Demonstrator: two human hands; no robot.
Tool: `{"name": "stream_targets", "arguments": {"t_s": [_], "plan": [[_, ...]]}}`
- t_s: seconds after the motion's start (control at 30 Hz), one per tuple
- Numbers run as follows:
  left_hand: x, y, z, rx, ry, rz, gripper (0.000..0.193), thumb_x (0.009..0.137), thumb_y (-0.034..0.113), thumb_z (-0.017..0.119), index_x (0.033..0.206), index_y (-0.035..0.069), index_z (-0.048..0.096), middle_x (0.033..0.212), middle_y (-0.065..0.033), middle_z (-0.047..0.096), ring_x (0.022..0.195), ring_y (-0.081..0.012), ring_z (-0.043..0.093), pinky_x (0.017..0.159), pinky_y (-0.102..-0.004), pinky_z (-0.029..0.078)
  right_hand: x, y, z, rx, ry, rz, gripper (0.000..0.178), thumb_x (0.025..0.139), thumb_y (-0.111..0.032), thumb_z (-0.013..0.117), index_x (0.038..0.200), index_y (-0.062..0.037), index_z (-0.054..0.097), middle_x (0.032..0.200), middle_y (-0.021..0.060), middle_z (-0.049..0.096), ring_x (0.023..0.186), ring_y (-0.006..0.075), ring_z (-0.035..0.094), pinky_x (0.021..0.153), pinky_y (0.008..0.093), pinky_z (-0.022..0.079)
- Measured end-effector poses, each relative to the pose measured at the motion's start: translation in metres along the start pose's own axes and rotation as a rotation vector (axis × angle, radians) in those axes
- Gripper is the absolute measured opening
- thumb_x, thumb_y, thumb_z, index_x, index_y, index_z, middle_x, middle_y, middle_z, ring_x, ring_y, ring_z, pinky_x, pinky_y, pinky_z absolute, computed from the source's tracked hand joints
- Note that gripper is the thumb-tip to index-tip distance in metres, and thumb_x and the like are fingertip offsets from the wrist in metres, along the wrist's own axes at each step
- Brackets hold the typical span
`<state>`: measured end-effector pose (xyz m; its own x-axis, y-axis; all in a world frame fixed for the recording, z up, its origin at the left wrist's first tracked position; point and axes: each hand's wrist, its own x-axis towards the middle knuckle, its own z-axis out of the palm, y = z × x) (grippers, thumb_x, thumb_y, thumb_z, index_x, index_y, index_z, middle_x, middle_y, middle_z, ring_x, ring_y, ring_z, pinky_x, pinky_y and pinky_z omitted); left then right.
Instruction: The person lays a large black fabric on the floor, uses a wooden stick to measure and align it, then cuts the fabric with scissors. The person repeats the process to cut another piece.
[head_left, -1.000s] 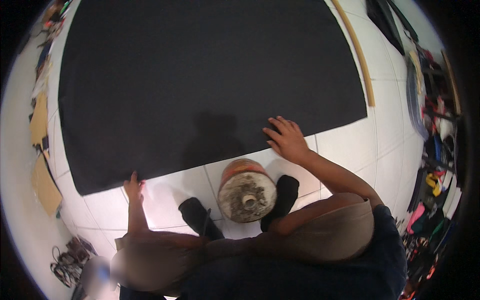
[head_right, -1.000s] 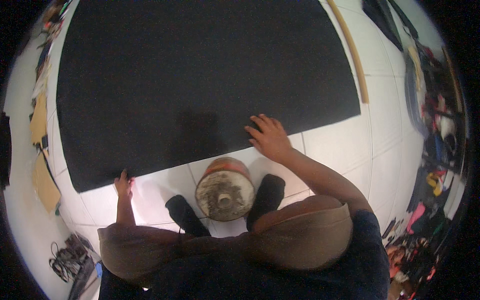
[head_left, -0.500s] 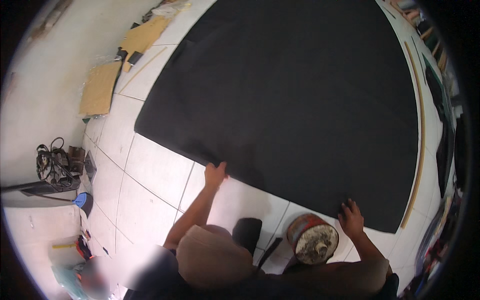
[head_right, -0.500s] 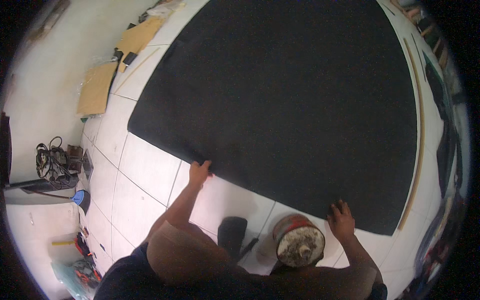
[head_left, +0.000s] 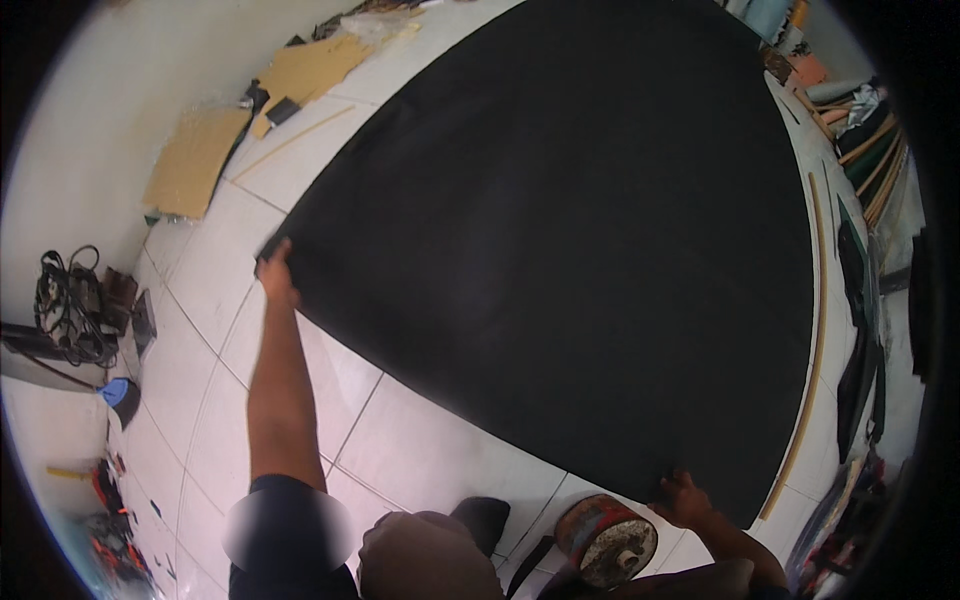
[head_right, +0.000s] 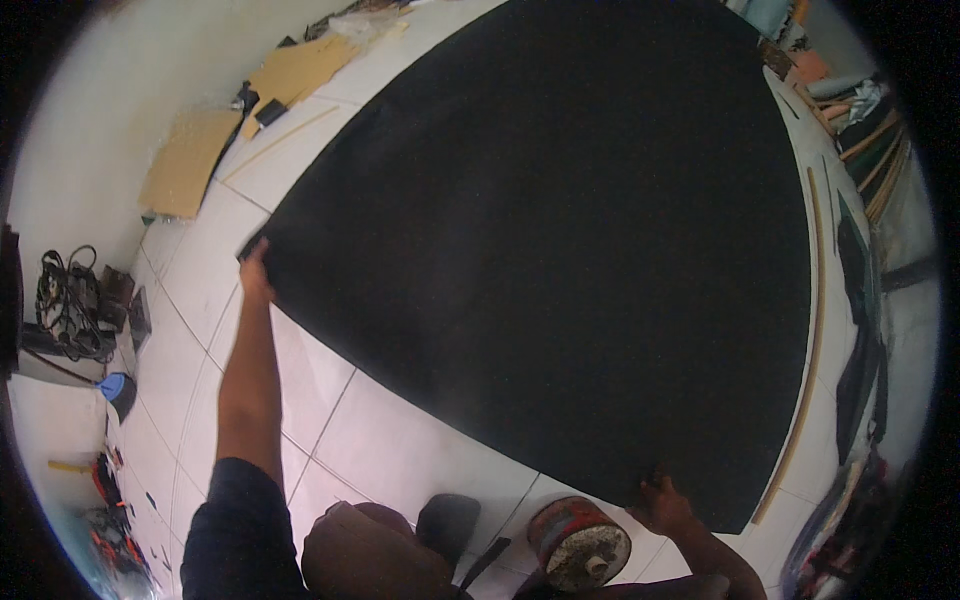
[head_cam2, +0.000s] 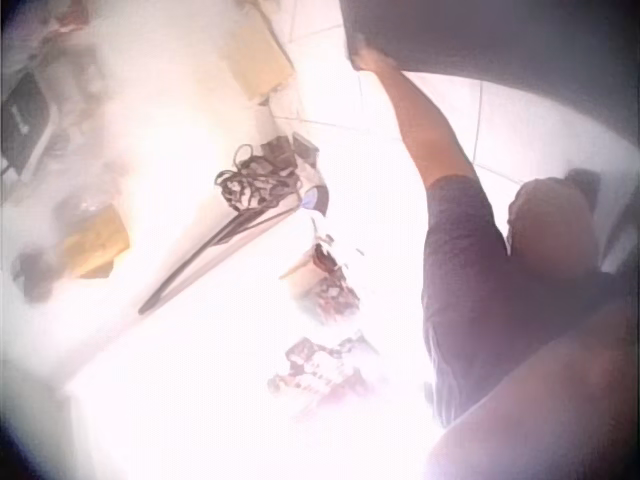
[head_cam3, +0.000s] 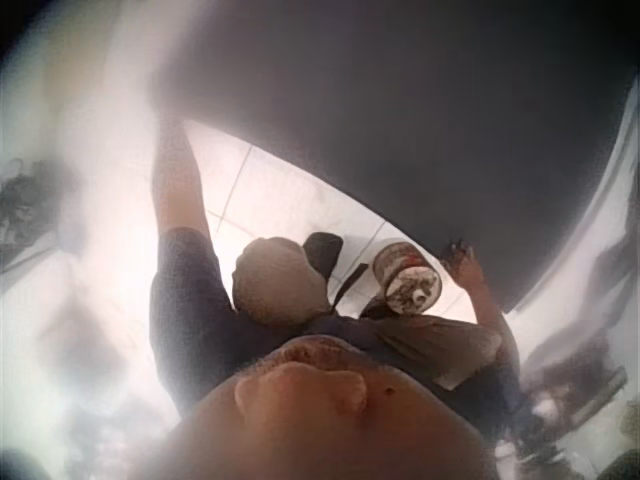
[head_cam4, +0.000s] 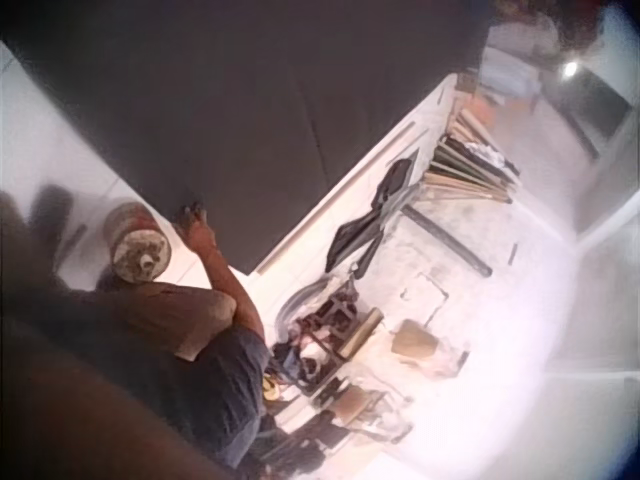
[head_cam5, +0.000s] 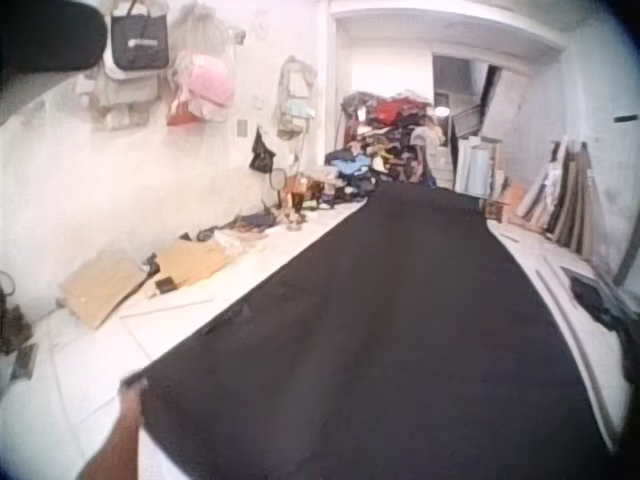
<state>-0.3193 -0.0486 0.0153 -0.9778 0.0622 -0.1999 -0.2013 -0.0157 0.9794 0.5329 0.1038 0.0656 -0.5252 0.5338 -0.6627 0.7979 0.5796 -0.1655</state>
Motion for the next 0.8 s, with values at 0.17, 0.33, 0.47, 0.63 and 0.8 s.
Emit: {"name": "stream_targets", "arguments": {"t_s": [0.17, 0.33, 0.47, 0.63, 0.8], "plan": [[0.004, 0.031, -0.007, 0.096, -0.082, 0.363, 0.04, 0.085, 0.013, 0.072, 0.12, -0.004, 0.061, 0.112, -0.0151, 0.069, 0.101, -0.0257, 0.066, 0.089, -0.0378, 0.051, 0.006, -0.019, -0.022, 0.02, -0.171, -0.007, 0.069, 0.087, -0.056, 0.067, 0.13, -0.0029, 0.061, 0.147, 0.0241, 0.043, 0.141, 0.0437, 0.035, 0.104, 0.0547, 0.046], [0.053, -0.054, -0.068, 0.663, 0.149, 0.053, 0.026, 0.085, 0.022, 0.073, 0.093, -0.002, 0.067, 0.086, -0.0149, 0.069, 0.072, -0.0242, 0.066, 0.069, -0.0362, 0.053, 0.005, -0.003, 0.005, 0.02, -0.087, 0.058, 0.073, 0.086, -0.056, 0.068, 0.135, -0.0022, 0.057, 0.15, 0.0243, 0.041, 0.141, 0.0458, 0.034, 0.108, 0.0541, 0.042], [0.071, -0.085, -0.084, 0.673, 0.131, -0.089, 0.033, 0.085, 0.03, 0.073, 0.078, -0.001, 0.065, 0.069, -0.0138, 0.065, 0.057, -0.0255, 0.062, 0.057, -0.0396, 0.049, -0.004, -0.003, 0.009, 0.05, -0.031, 0.042, 0.08, 0.084, -0.057, 0.07, 0.138, -0.0006, 0.053, 0.151, 0.0289, 0.036, 0.143, 0.0451, 0.033, 0.107, 0.0535, 0.044], [0.083, -0.095, -0.096, 1.035, 0.181, 0.226, 0.037, 0.084, 0.03, 0.073, 0.071, -0.003, 0.063, 0.074, -0.0164, 0.067, 0.073, -0.0323, 0.064, 0.072, -0.0469, 0.05, -0.003, -0.009, 0.013, -0.004, 0.01, 0.051, 0.081, 0.082, -0.056, 0.072, 0.138, -0.0002, 0.053, 0.151, 0.0326, 0.035, 0.14, 0.0427, 0.04, 0.103, 0.0508, 0.048], [0.073, -0.096, -0.09, 0.737, 0.134, -0.017, 0.031, 0.088, 0.03, 0.072, 0.079, 0.001, 0.07, 0.071, -0.01, 0.067, 0.062, -0.0226, 0.062, 0.061, -0.038, 0.048, -0.012, -0.011, 0.005, 0.017, 0.023, 0.082, 0.077, 0.084, -0.051, 0.073, 0.139, -0.0011, 0.052, 0.15, 0.0325, 0.037, 0.132, 0.042, 0.051, 0.098, 0.0492, 0.053]]}}
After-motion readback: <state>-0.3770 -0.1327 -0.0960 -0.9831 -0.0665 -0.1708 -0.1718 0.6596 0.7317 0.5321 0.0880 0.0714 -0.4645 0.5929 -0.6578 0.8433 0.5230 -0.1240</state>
